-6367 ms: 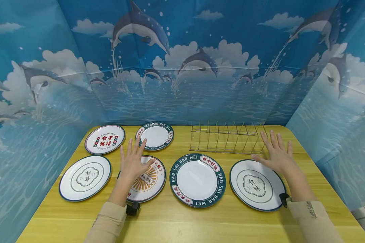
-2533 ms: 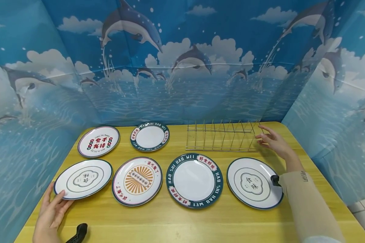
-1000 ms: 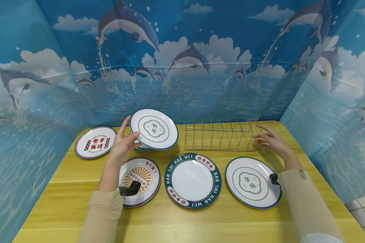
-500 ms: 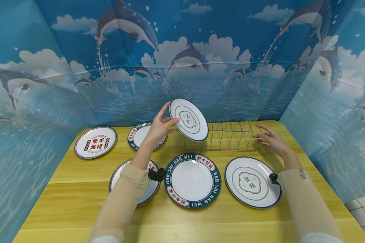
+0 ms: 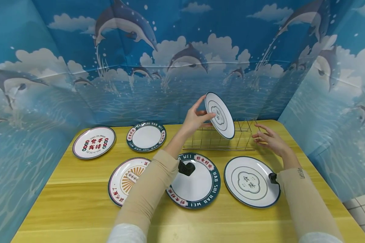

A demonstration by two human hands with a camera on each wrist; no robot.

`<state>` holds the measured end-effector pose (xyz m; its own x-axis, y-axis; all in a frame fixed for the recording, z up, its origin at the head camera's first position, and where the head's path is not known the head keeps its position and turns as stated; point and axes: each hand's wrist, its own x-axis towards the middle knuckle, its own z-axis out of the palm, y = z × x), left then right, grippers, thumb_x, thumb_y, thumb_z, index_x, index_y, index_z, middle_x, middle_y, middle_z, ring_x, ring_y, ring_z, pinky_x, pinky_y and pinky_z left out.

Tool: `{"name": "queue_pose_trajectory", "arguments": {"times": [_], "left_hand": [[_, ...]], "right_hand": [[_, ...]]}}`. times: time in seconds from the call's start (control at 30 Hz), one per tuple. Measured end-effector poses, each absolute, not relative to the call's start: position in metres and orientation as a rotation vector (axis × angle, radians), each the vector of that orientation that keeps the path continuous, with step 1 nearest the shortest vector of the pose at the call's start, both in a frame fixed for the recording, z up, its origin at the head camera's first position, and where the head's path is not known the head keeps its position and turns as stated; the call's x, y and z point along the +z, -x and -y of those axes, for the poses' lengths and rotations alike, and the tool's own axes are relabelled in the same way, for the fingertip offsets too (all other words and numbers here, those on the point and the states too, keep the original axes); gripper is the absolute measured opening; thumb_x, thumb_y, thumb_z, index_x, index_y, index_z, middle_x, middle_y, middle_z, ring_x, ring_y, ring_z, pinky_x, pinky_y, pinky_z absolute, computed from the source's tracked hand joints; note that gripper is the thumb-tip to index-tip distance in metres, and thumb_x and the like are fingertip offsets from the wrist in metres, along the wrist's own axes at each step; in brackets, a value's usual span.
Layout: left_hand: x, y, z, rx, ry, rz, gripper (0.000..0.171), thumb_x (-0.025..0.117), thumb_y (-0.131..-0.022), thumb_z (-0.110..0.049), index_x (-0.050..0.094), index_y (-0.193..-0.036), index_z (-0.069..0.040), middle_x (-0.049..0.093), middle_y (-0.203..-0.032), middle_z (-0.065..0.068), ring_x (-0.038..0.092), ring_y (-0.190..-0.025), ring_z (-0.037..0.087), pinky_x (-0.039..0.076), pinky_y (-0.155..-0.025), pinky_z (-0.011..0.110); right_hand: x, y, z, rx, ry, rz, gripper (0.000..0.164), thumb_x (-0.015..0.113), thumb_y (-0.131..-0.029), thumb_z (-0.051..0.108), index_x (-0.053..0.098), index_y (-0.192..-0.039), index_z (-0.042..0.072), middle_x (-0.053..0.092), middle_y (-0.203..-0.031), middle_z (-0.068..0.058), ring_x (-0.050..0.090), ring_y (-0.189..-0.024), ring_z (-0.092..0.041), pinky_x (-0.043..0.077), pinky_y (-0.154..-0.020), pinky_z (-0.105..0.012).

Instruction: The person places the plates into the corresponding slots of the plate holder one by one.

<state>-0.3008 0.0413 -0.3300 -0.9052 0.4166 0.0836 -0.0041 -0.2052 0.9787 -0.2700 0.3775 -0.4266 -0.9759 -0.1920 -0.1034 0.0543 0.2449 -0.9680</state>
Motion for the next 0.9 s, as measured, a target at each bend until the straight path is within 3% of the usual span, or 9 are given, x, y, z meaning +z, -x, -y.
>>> {"name": "queue_pose_trajectory", "arguments": {"times": [0.13, 0.27, 0.47, 0.7, 0.9], "left_hand": [[-0.329, 0.299, -0.063, 2.177, -0.518, -1.803, 0.076, 0.066, -0.082, -0.003, 0.031, -0.142, -0.035, 0.058, -0.098, 0.015, 0.062, -0.093, 0.035, 0.055, -0.074, 0.045], [-0.328, 0.297, -0.081, 2.153, -0.541, -1.849, 0.077, 0.067, -0.081, -0.004, 0.031, -0.143, -0.032, 0.056, -0.09, 0.011, 0.063, -0.084, 0.03, 0.055, -0.072, 0.046], [-0.328, 0.296, -0.107, 2.09, -0.556, -1.995, 0.076, 0.07, -0.08, -0.01, 0.033, -0.142, -0.03, 0.052, -0.088, 0.008, 0.059, -0.068, 0.019, 0.057, -0.058, 0.032], [-0.33, 0.287, -0.136, 1.882, -0.608, -2.29, 0.075, 0.073, -0.078, -0.024, 0.034, -0.14, -0.037, 0.052, -0.097, 0.008, 0.057, -0.067, 0.016, 0.054, -0.054, 0.023], [-0.338, 0.283, -0.154, 1.737, -0.629, -2.448, 0.072, 0.071, -0.079, -0.029, 0.034, -0.141, -0.036, 0.053, -0.079, 0.005, 0.052, -0.059, 0.013, 0.048, -0.047, 0.018]], "right_hand": [[-0.427, 0.271, -0.377, -1.811, 0.132, -2.315, 0.052, 0.038, -0.099, 0.024, 0.017, -0.147, 0.022, 0.059, -0.103, 0.004, 0.059, -0.092, -0.007, 0.049, -0.082, -0.018], [-0.426, 0.271, -0.377, -1.813, 0.152, -2.321, 0.054, 0.04, -0.098, 0.027, 0.018, -0.147, 0.021, 0.059, -0.102, 0.005, 0.059, -0.093, -0.008, 0.049, -0.081, -0.018], [-0.426, 0.269, -0.378, -1.798, 0.147, -2.338, 0.057, 0.04, -0.098, 0.03, 0.014, -0.148, 0.017, 0.059, -0.102, 0.004, 0.059, -0.093, -0.01, 0.05, -0.081, -0.018], [-0.426, 0.268, -0.38, -1.778, 0.173, -2.342, 0.056, 0.038, -0.099, 0.026, 0.013, -0.148, 0.015, 0.058, -0.103, 0.004, 0.058, -0.094, -0.01, 0.049, -0.08, -0.017], [-0.427, 0.269, -0.379, -1.764, 0.145, -2.352, 0.059, 0.039, -0.098, 0.032, 0.012, -0.148, 0.017, 0.057, -0.102, 0.005, 0.057, -0.094, -0.009, 0.048, -0.082, -0.017]]}}
